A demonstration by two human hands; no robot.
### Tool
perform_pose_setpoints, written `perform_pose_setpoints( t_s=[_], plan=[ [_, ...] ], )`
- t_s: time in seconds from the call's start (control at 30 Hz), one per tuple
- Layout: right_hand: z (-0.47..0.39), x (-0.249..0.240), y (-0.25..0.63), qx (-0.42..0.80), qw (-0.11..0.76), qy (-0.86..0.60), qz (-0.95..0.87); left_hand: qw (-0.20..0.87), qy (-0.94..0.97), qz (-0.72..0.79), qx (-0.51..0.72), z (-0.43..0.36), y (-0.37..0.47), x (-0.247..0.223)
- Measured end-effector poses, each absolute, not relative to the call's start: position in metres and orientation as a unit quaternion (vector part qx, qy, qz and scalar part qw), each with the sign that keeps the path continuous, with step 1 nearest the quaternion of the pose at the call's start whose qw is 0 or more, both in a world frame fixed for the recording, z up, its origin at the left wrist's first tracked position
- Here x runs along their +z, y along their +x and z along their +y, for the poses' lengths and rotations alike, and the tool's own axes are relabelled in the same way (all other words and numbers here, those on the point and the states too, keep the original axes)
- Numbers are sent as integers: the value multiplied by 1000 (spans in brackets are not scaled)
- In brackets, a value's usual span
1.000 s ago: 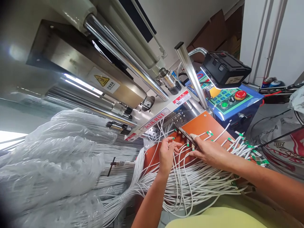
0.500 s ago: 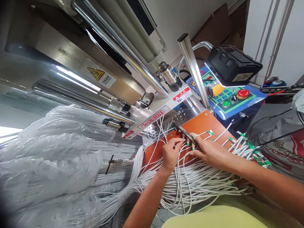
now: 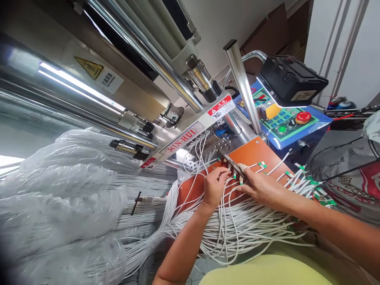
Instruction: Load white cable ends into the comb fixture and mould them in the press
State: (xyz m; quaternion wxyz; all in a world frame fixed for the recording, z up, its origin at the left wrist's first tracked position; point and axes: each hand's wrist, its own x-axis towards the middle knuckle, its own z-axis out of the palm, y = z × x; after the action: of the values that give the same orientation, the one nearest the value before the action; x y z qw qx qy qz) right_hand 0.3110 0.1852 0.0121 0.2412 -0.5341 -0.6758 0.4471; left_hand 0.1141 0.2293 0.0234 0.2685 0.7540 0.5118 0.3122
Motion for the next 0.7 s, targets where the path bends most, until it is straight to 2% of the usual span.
perform_pose_setpoints(
  t_s=[0.1, 0.17, 0.23, 0.3, 0.37, 0.43, 0.57, 0.7],
  plan=[
    [186, 7, 312, 441, 244, -531, -682, 400, 689, 519, 310, 227, 108, 31],
    [187, 5, 312, 438, 248, -529, -683, 428, 658, 537, 310, 220, 101, 37],
    [188, 4, 312, 441, 245, -526, -685, 377, 654, 578, 309, 209, 95, 43],
    [188, 5, 313, 444, 240, -524, -686, 274, 674, 608, 317, 197, 91, 49],
    [188, 8, 314, 445, 234, -526, -686, 179, 715, 591, 329, 188, 90, 53],
    [187, 10, 315, 445, 225, -531, -685, 131, 766, 545, 314, 184, 90, 54],
    [186, 12, 317, 450, 204, -528, -691, 167, 835, 484, 200, 191, 94, 45],
    [186, 11, 317, 444, 202, -526, -697, 214, 822, 507, 146, 203, 104, 38]
  ],
)
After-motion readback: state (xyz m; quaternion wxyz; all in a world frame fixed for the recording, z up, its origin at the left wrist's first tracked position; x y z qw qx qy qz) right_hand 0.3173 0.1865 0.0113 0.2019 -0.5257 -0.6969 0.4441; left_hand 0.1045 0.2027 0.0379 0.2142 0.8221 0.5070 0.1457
